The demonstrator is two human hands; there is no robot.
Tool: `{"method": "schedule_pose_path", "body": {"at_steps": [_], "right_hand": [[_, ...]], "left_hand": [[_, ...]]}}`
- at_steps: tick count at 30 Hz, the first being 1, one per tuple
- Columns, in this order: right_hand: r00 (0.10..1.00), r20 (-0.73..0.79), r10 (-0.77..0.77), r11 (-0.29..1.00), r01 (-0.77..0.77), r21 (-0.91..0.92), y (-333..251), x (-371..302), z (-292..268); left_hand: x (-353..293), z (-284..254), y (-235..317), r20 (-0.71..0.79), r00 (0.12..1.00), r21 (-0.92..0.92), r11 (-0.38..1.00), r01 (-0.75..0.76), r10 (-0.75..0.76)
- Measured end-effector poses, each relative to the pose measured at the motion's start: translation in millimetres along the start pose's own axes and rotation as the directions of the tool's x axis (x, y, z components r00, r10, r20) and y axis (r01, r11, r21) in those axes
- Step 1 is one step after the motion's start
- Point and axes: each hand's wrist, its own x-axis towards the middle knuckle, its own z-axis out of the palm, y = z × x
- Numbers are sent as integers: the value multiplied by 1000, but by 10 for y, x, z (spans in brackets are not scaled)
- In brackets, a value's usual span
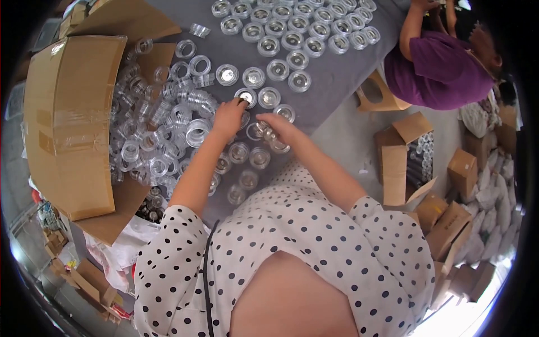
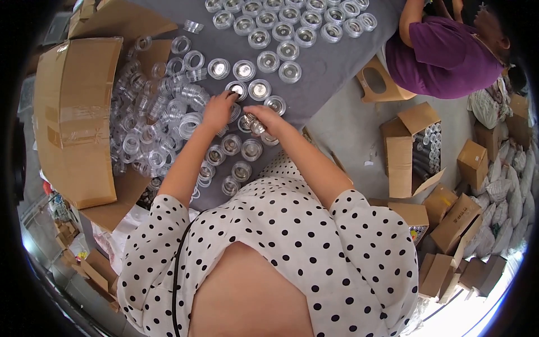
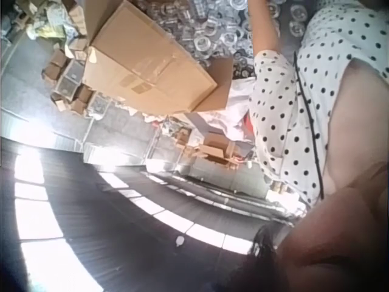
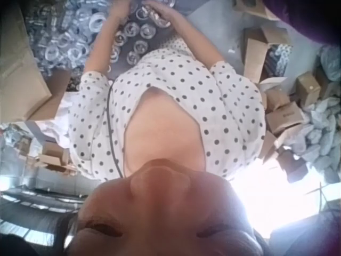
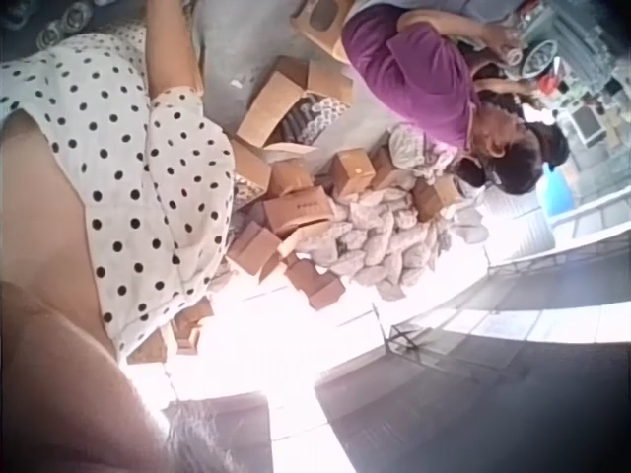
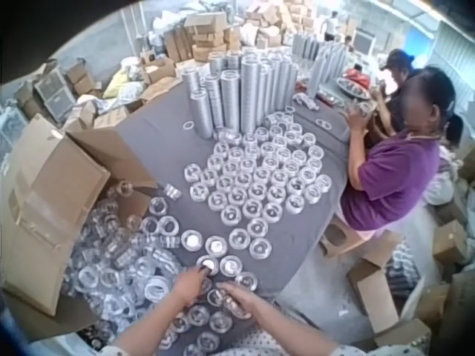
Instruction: The person assembles small clear plastic rings and clear plastic components by hand at a workstation.
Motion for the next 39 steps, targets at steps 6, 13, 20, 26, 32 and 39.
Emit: {"method": "schedule_pose_path", "body": {"at_steps": [6, 13, 20, 26, 32, 39], "right_hand": [[991, -82, -107, 965, 124, 230, -281, 332, -39], [972, -139, -190, 918, 226, 327, -192, 294, -222], [973, -46, -225, 851, 220, 477, -101, -54, -364], [958, -72, -276, 849, 278, 450, -70, -101, -335], [937, -97, -336, 875, 349, 335, -29, -197, -378], [878, -30, -479, 856, 474, 206, 24, -185, -312]], "left_hand": [[275, 11, -144, -209, 939, -495, 857, 140, -273], [270, -43, 162, -267, 917, -477, 868, 141, -296], [1, 68, 322, -234, 956, -322, 914, -247, 176], [167, 111, 375, -213, 962, -330, 914, -236, 172], [61, 13, 457, -343, 935, -574, 807, -137, -86], [-85, -156, 693, 210, 964, -886, 386, 258, -162]]}}
